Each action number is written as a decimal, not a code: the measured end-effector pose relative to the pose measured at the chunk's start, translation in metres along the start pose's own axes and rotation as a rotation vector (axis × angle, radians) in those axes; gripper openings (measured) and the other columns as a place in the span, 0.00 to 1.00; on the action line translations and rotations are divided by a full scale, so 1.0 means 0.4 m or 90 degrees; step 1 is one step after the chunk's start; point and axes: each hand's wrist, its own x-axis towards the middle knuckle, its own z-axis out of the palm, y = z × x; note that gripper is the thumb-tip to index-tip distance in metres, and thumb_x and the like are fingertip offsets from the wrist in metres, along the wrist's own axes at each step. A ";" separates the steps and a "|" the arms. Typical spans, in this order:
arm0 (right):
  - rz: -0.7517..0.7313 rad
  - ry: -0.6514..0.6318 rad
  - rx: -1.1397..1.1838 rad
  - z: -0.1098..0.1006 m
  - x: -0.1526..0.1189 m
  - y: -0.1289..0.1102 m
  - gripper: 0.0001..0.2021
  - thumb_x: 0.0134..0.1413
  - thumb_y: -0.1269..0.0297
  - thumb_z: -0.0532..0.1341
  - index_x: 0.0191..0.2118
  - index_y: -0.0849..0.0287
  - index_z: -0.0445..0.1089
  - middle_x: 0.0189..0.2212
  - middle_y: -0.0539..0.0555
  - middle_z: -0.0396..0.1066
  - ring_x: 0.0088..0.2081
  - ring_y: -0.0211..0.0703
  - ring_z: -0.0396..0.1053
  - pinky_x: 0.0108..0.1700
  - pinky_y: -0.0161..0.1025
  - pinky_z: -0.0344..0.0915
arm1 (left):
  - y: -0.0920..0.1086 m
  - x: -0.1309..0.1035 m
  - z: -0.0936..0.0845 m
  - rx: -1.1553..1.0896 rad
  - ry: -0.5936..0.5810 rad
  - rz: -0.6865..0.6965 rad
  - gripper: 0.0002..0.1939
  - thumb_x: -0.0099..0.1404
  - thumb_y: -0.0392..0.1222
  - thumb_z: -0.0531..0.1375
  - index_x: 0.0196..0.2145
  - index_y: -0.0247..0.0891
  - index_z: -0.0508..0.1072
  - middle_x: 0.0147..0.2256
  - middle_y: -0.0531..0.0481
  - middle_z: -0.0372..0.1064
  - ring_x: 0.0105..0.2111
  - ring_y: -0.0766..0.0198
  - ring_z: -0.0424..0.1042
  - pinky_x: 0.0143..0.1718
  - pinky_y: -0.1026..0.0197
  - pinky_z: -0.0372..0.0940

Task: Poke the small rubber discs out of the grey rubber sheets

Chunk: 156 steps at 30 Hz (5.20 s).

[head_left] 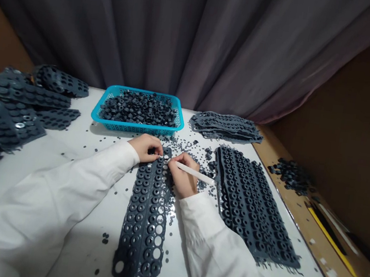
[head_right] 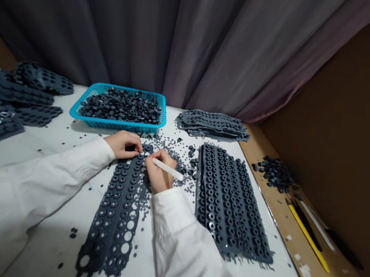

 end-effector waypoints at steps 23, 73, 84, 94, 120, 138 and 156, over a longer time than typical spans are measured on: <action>-0.053 -0.038 -0.110 -0.007 -0.011 -0.003 0.07 0.40 0.67 0.57 0.17 0.57 0.61 0.13 0.44 0.60 0.18 0.33 0.57 0.23 0.31 0.55 | 0.007 -0.017 0.026 0.161 -0.074 0.071 0.09 0.64 0.36 0.53 0.34 0.38 0.74 0.34 0.47 0.71 0.36 0.64 0.70 0.40 0.65 0.62; -0.033 -0.031 -0.104 -0.012 -0.023 -0.005 0.07 0.43 0.65 0.58 0.19 0.58 0.63 0.15 0.45 0.64 0.19 0.35 0.60 0.25 0.32 0.57 | 0.012 -0.016 0.004 0.001 0.152 -0.027 0.12 0.64 0.44 0.54 0.33 0.35 0.75 0.32 0.47 0.73 0.31 0.64 0.69 0.35 0.64 0.62; -0.039 0.032 -0.014 -0.023 -0.034 0.002 0.08 0.49 0.61 0.60 0.27 0.59 0.66 0.19 0.47 0.66 0.21 0.35 0.62 0.25 0.32 0.59 | 0.039 0.000 0.003 -0.723 0.144 -0.336 0.19 0.47 0.48 0.69 0.32 0.31 0.74 0.25 0.47 0.71 0.14 0.78 0.49 0.15 0.71 0.44; 0.007 0.067 0.068 -0.024 -0.042 -0.013 0.10 0.44 0.59 0.65 0.31 0.61 0.70 0.23 0.50 0.72 0.25 0.38 0.68 0.29 0.34 0.65 | 0.072 0.005 -0.003 -0.884 0.142 -0.441 0.16 0.57 0.47 0.64 0.25 0.29 0.72 0.20 0.49 0.67 0.12 0.80 0.49 0.12 0.74 0.44; -0.078 0.106 0.103 -0.054 -0.027 -0.048 0.15 0.46 0.62 0.64 0.31 0.54 0.53 0.33 0.55 0.75 0.35 0.45 0.73 0.41 0.43 0.66 | 0.179 0.019 0.033 -0.754 0.126 -0.542 0.24 0.52 0.59 0.63 0.30 0.32 0.73 0.25 0.50 0.66 0.16 0.76 0.50 0.14 0.72 0.44; 0.018 0.079 0.029 -0.148 -0.078 -0.031 0.14 0.54 0.55 0.55 0.43 0.56 0.61 0.30 0.52 0.72 0.31 0.43 0.68 0.35 0.39 0.63 | 0.049 0.069 -0.146 -0.146 0.280 -0.045 0.23 0.56 0.51 0.60 0.45 0.36 0.71 0.52 0.41 0.64 0.54 0.50 0.61 0.54 0.51 0.56; 0.023 -0.058 -0.029 -0.037 -0.055 -0.004 0.05 0.44 0.66 0.58 0.27 0.60 0.70 0.21 0.48 0.68 0.24 0.37 0.62 0.29 0.33 0.59 | 0.101 0.033 -0.014 0.261 -0.250 -0.018 0.13 0.52 0.33 0.60 0.37 0.39 0.76 0.31 0.50 0.70 0.31 0.63 0.69 0.33 0.65 0.61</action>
